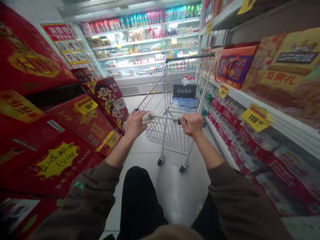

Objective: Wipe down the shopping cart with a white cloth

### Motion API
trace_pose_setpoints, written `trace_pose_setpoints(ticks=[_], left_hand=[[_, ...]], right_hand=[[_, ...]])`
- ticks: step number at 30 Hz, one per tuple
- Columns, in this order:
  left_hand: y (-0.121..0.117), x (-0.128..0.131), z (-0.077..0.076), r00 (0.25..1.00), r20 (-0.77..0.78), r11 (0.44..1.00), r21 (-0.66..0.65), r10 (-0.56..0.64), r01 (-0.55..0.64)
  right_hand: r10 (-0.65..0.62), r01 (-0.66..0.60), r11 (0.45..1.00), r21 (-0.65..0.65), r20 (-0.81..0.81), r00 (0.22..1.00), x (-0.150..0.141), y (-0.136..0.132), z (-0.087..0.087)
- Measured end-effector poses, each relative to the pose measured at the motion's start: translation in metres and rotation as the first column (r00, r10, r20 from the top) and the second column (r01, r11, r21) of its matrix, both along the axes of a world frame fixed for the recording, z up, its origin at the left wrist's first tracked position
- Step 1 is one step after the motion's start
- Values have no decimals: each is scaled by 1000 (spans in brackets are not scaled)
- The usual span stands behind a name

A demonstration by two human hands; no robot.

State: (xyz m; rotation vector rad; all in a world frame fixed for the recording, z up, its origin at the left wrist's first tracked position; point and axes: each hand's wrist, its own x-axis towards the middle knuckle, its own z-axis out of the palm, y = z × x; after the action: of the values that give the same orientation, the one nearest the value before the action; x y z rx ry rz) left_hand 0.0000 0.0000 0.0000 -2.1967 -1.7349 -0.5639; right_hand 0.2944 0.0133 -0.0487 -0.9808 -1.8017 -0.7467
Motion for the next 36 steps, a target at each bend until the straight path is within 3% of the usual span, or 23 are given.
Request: trace_pose_setpoints(ticks=[5,7,10,13,18,23,28,36], left_hand=[[-9,-6,12,985,121,971,189,122,-143],[-5,-12,15,980,132,964,199,152,-177],[8,-23,24,991,29,991,31,133,-134],[22,-32,37,993,-62,983,-144,102,-110],[32,-41,57,993,-106,955,-284,58,-86],[20,-35,54,993,-121,976,-215,10,-36],[1,-21,49,991,-132,983,-182,1,-25],[-29,7,48,981,-168,985,-162,-93,66]], right_hand=[[-6,5,999,-46,-20,1000,0,-1,-2],[4,-5,997,-74,-25,1000,2,-1,-3],[5,-8,997,-77,-38,999,4,-1,-4],[23,-25,997,-70,-31,999,6,-2,-4],[57,-58,996,-62,-24,998,7,-3,-3],[14,-14,1000,8,-38,999,12,-5,-3],[-61,59,998,-36,-58,996,27,-4,-6],[-76,68,996,-65,-141,987,64,4,-11]])
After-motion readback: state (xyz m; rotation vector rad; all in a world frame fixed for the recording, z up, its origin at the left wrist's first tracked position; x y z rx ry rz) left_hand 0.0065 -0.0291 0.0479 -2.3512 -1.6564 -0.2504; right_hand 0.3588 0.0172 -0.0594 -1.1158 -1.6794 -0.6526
